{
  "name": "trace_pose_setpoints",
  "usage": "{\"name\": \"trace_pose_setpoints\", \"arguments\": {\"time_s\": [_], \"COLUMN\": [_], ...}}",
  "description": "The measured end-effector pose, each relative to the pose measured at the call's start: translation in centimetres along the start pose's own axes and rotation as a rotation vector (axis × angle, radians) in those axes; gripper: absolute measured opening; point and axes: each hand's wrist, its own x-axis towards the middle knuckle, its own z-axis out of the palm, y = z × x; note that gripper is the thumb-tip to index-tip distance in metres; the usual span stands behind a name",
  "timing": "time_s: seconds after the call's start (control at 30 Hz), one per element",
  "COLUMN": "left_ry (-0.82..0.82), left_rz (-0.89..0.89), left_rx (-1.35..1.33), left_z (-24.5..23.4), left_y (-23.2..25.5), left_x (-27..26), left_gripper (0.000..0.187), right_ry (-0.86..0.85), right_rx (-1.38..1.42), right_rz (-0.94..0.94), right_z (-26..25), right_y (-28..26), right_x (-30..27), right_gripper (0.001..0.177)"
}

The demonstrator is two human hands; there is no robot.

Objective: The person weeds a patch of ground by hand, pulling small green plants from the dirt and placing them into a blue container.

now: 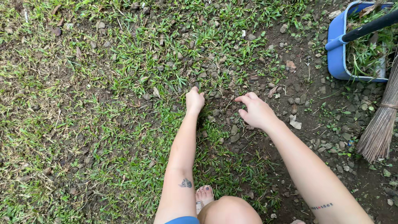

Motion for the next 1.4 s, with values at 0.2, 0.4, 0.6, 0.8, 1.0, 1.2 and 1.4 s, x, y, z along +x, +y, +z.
{"name": "trace_pose_setpoints", "arguments": {"time_s": [0.2,0.4,0.6,0.8,1.0,1.2,1.4], "left_ry": [0.006,-0.181,-0.188,0.005,-0.020,-0.052,0.389], "left_rz": [0.002,0.002,0.200,0.343,0.323,0.290,0.387], "left_rx": [0.115,0.588,0.581,0.364,0.334,0.533,0.662], "left_z": [-3.6,-9.0,-7.5,0.4,3.9,0.0,-7.5], "left_y": [-1.8,-0.8,7.2,7.4,5.7,4.5,1.9], "left_x": [-1.2,-2.7,-2.8,-0.1,3.1,3.3,2.9], "left_gripper": [0.032,0.029,0.049,0.050,0.027,0.028,0.025], "right_ry": [-0.029,-0.017,-0.028,-0.016,-0.049,-0.038,0.010], "right_rx": [-0.066,-0.105,-0.148,-0.102,-0.109,-0.117,-0.207], "right_rz": [0.010,-0.016,0.007,-0.009,0.041,0.047,0.037], "right_z": [1.0,2.8,2.6,1.5,1.0,1.6,1.4], "right_y": [1.6,2.6,1.9,1.1,2.7,3.7,2.9], "right_x": [2.1,3.5,3.8,2.3,1.3,2.4,4.6], "right_gripper": [0.046,0.046,0.048,0.048,0.047,0.046,0.044]}}
